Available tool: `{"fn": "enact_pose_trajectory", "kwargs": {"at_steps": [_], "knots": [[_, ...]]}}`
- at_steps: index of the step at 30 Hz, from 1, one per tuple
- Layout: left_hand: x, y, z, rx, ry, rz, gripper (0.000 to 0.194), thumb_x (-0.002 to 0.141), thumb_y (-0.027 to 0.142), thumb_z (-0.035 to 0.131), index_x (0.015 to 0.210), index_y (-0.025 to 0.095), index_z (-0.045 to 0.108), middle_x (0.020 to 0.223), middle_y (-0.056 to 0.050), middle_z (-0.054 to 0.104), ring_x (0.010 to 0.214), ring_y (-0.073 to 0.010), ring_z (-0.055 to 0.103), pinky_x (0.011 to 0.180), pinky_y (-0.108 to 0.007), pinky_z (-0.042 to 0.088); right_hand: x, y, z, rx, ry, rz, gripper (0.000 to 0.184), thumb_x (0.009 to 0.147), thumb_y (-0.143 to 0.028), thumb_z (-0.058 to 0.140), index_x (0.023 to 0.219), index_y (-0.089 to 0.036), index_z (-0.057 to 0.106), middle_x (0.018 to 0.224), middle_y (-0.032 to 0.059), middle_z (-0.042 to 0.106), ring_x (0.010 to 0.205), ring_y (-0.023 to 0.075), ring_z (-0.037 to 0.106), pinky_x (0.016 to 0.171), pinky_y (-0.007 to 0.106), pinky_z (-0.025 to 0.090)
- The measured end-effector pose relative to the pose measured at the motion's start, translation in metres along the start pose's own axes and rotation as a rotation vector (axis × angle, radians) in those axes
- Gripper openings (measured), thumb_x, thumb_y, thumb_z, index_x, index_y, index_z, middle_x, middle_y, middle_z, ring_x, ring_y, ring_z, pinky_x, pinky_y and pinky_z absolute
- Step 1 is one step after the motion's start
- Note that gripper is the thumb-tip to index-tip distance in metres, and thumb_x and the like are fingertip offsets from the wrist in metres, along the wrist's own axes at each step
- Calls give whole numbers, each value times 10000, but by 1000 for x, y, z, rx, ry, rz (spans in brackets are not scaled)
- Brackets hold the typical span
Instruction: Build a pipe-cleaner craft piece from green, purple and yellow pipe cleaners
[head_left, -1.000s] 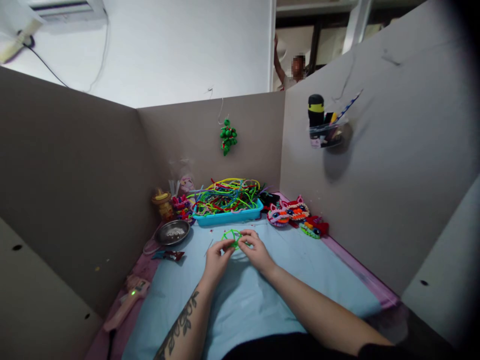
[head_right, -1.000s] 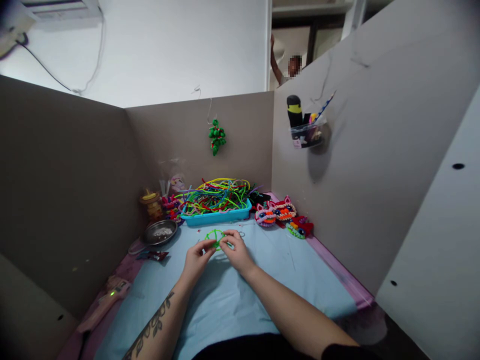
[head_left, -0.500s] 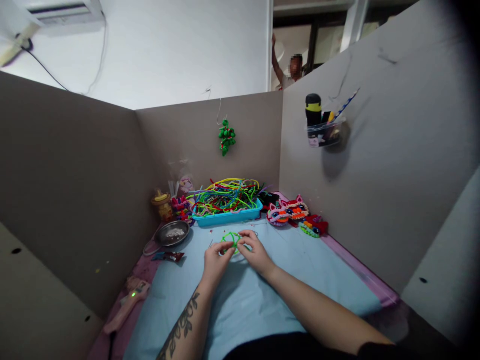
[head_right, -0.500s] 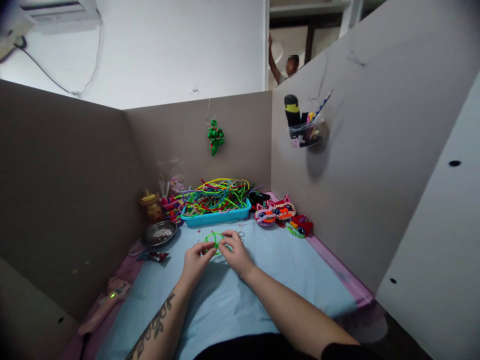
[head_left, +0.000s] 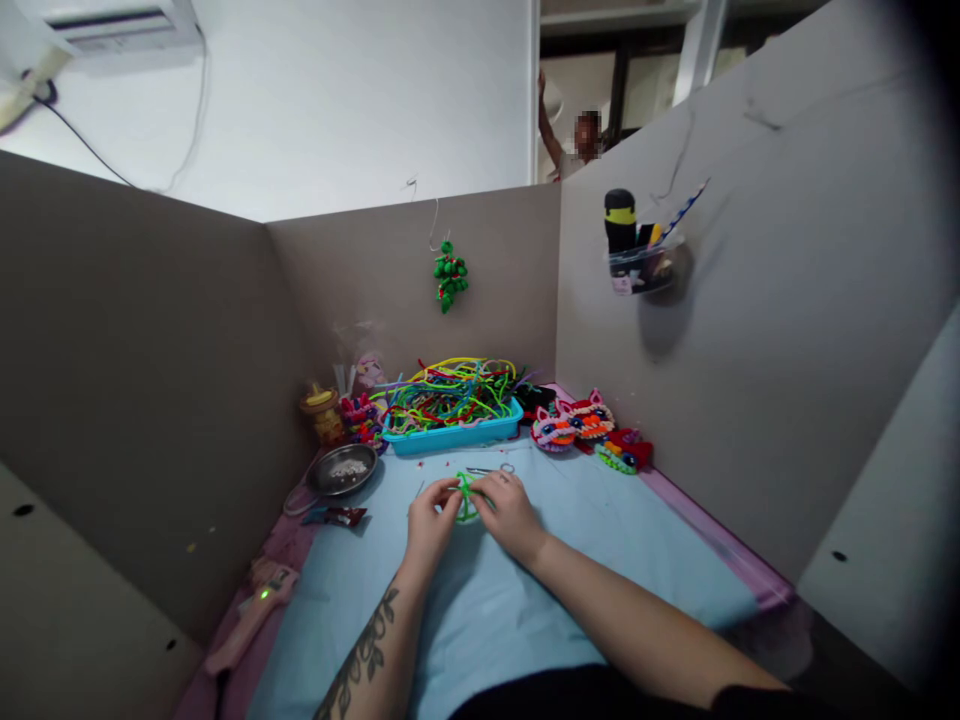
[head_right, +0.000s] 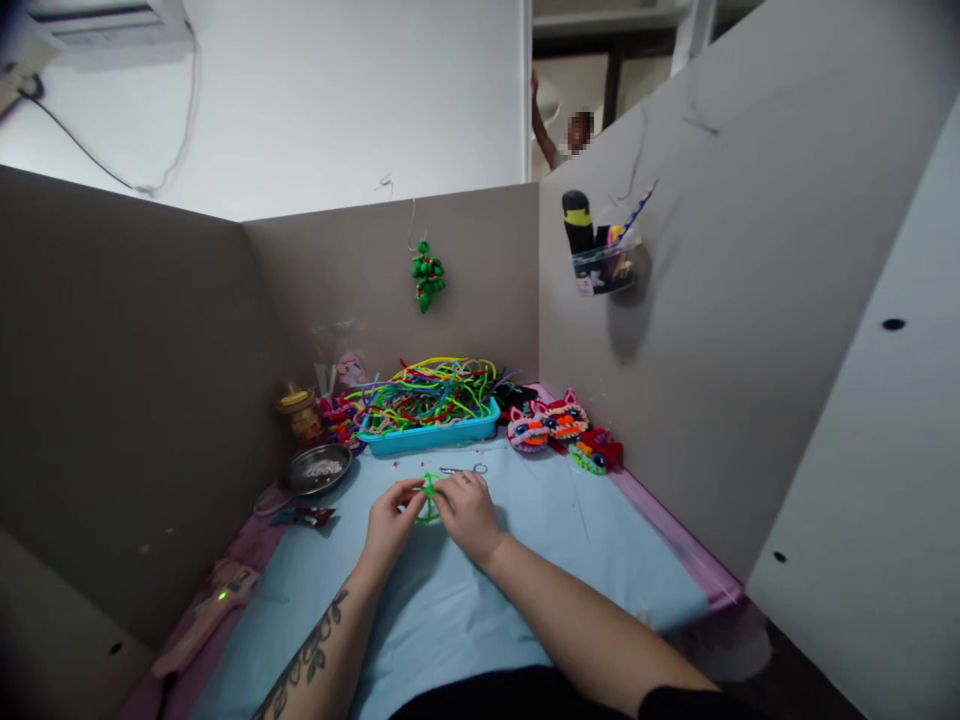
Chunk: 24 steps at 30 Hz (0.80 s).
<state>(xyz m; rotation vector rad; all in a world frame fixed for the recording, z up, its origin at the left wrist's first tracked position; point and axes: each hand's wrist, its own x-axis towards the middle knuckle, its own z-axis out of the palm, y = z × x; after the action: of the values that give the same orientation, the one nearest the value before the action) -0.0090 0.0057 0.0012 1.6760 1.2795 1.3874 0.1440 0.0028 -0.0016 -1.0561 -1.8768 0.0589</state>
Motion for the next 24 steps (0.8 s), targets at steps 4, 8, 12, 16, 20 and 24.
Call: {"fn": "enact_pose_trajectory", "kwargs": {"at_steps": [4, 8, 12, 16, 20, 24], "knots": [[0, 2, 2, -28, -7, 1, 251, 699, 328, 625, 868, 154, 688, 803, -69, 703, 707, -174, 613, 670, -277, 462, 0, 0, -1, -53, -34, -28, 76, 835, -205, 543, 844, -212, 618, 811, 41, 621, 838, 200, 518, 767, 329, 349], [3, 3, 3, -289, -81, -172, 314, 621, 344, 699, 858, 137, 710, 870, -101, 713, 809, -214, 627, 761, -315, 459, -1, 3, 0, -28, -66, -87, 100, 839, -173, 527, 825, -215, 617, 826, 35, 621, 841, 188, 519, 770, 319, 347], [4, 2, 2, -436, -61, -314, 340, 528, 328, 774, 800, 130, 722, 816, -94, 716, 779, -207, 625, 757, -305, 446, -2, 2, 1, -22, -60, -119, 101, 837, -173, 527, 825, -216, 617, 820, 33, 615, 839, 188, 519, 772, 321, 351], [4, 4, 2, -463, -18, -371, 336, 483, 304, 796, 751, 119, 712, 734, -69, 701, 686, -166, 601, 672, -262, 435, -2, -2, -1, -52, -26, -157, 109, 853, -195, 511, 819, -206, 615, 810, 37, 614, 823, 185, 522, 772, 323, 353], [3, 6, 4, -435, 51, -395, 340, 498, 310, 776, 761, 116, 679, 590, -8, 628, 535, -101, 521, 527, -208, 366, -2, -5, -3, -103, -25, -191, 125, 864, -206, 499, 809, -201, 612, 806, 39, 620, 820, 183, 522, 764, 319, 351], [2, 5, 7, -407, 109, -364, 319, 482, 282, 768, 712, 133, 604, 456, 61, 512, 422, -61, 426, 458, -181, 290, -3, -4, -2, -141, -36, -206, 124, 859, -197, 501, 799, -199, 610, 779, 37, 620, 807, 183, 522, 763, 320, 353]]}}
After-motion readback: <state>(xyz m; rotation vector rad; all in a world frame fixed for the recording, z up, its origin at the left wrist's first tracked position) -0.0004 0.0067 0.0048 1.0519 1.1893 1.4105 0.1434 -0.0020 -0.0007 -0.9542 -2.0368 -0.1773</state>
